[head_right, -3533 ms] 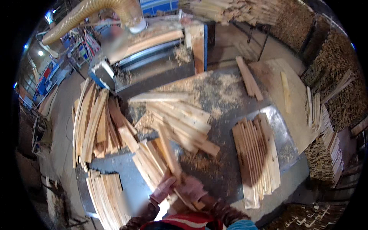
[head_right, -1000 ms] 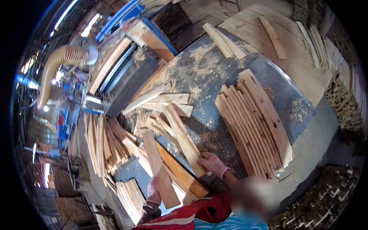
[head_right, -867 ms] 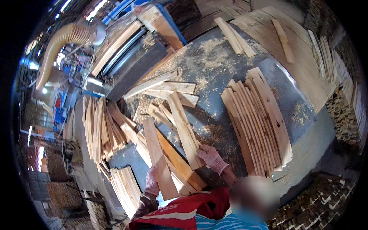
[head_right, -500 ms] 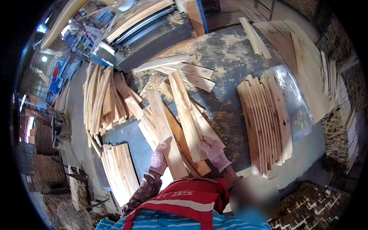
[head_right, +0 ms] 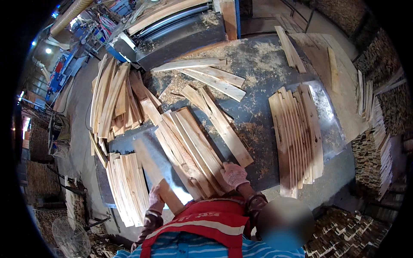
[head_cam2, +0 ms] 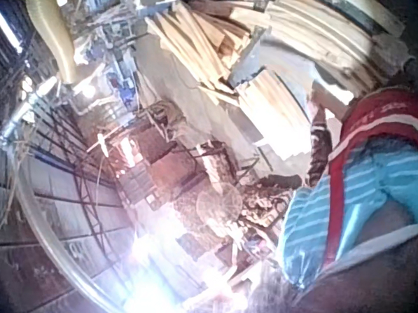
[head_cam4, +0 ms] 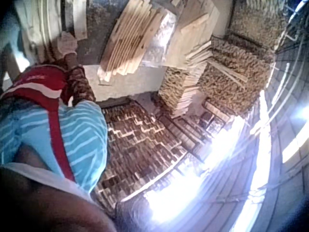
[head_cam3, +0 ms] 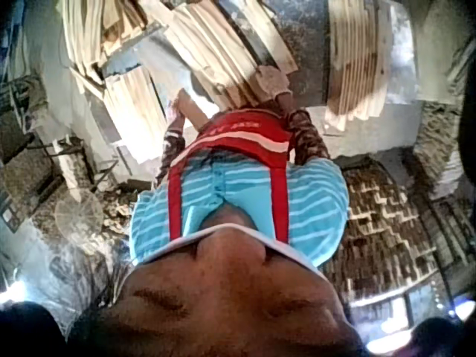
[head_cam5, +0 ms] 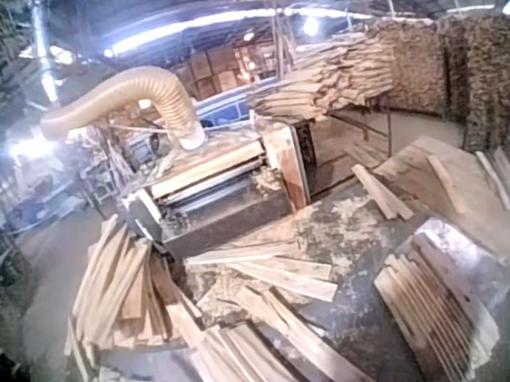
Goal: The person picks up wooden planks from a pile on a metal table and stacks them neatly. The person then carries the stack of planks to a larger pile in the warehouse and adds them to the stack. The person repeats this process of picking up and stacking planks multiple times.
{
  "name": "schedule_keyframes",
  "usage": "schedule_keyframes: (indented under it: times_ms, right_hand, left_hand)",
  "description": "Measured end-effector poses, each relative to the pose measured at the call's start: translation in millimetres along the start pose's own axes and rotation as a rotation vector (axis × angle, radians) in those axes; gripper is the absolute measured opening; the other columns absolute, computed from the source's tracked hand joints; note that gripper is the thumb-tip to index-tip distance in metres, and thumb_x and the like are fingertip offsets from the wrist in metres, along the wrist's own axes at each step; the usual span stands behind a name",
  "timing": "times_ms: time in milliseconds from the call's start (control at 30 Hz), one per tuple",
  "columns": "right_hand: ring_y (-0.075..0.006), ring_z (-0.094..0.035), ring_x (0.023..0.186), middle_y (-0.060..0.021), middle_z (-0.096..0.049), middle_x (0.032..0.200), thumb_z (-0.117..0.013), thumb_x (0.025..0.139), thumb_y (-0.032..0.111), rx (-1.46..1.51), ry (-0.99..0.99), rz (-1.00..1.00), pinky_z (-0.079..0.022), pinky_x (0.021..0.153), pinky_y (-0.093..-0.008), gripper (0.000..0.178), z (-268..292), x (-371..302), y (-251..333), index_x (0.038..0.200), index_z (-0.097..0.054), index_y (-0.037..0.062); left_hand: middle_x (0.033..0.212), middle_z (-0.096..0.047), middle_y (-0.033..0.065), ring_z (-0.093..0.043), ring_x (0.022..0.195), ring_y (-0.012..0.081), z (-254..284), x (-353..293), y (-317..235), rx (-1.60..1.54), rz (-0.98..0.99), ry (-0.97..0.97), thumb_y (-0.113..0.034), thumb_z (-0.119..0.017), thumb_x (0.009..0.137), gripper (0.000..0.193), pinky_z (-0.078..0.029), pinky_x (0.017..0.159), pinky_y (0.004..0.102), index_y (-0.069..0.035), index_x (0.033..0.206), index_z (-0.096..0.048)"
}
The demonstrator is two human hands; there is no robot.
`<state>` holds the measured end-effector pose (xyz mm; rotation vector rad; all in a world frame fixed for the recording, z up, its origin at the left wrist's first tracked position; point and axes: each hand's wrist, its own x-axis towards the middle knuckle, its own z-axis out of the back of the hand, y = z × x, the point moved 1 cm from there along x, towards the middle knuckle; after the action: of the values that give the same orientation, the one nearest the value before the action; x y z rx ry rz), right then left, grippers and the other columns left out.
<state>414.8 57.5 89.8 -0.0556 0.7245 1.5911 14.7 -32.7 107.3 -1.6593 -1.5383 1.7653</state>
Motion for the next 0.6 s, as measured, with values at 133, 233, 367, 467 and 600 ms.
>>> schedule_keyframes:
  times_ms: [133, 233, 367, 467, 600]
  right_hand:
    - [-0.0366, -0.056, 0.116, -0.018, -0.056, 0.128, -0.063, 0.088, 0.039, -0.02, -0.214, -0.112, -0.048, 0.097, -0.0454, 0.058, 41.1, 14.4, 2.1, 0.133, -0.048, 0.0065]
    - [-0.036, -0.045, 0.131, -0.0181, -0.045, 0.144, -0.068, 0.085, 0.035, -0.186, -0.329, -0.113, -0.044, 0.103, -0.0466, 0.07, 53.5, 26.2, -4.3, 0.142, -0.041, 0.0052]
    - [-0.035, -0.049, 0.129, -0.0189, -0.049, 0.141, -0.068, 0.084, 0.029, -0.047, -0.203, -0.218, -0.045, 0.102, -0.0456, 0.067, 60.4, 49.1, -9.7, 0.14, -0.044, 0.0032]
    - [-0.0326, -0.055, 0.122, -0.017, -0.057, 0.131, -0.068, 0.084, 0.022, 1.04, -0.039, -0.305, -0.046, 0.102, -0.0406, 0.055, 70.6, 52.9, -24.5, 0.133, -0.053, 0.0033]
    - [-0.0271, -0.062, 0.107, -0.0121, -0.065, 0.115, -0.069, 0.087, 0.019, 0.398, -0.348, 0.128, -0.049, 0.097, -0.0356, 0.043, -23.0, 78.5, -97.2, 0.125, -0.059, 0.0013]
  left_hand:
    - [0.086, -0.064, 0.0027, -0.063, 0.075, 0.0189, 85.9, 0.1, 5.6, 0.085, 0.004, -0.245, -0.019, -0.063, 0.091, 0.022, -0.052, 0.065, 0.0345, -0.006, 0.108, -0.064]
    - [0.081, -0.062, 0.0012, -0.06, 0.068, 0.0155, 140.2, -3.0, 21.5, 0.276, -0.105, -0.3, -0.02, -0.066, 0.088, 0.021, -0.049, 0.059, 0.0322, -0.006, 0.104, -0.065]
    - [0.079, -0.067, 0.0088, -0.064, 0.075, 0.0205, 217.1, -6.6, 32.4, 1.082, 0.175, -0.546, -0.023, -0.071, 0.079, 0.025, -0.051, 0.067, 0.0365, -0.003, 0.093, -0.072]
    - [0.085, -0.069, 0.0163, -0.066, 0.084, 0.0296, 198.2, -20.6, 34.2, 0.911, 0.218, -0.696, -0.027, -0.066, 0.083, 0.033, -0.052, 0.075, 0.0406, -0.002, 0.104, -0.069]
    - [0.099, -0.068, 0.0231, -0.065, 0.095, 0.0365, 128.0, -11.6, 18.0, 0.952, 0.068, -0.966, -0.03, -0.06, 0.088, 0.047, -0.05, 0.084, 0.0441, -0.003, 0.126, -0.058]
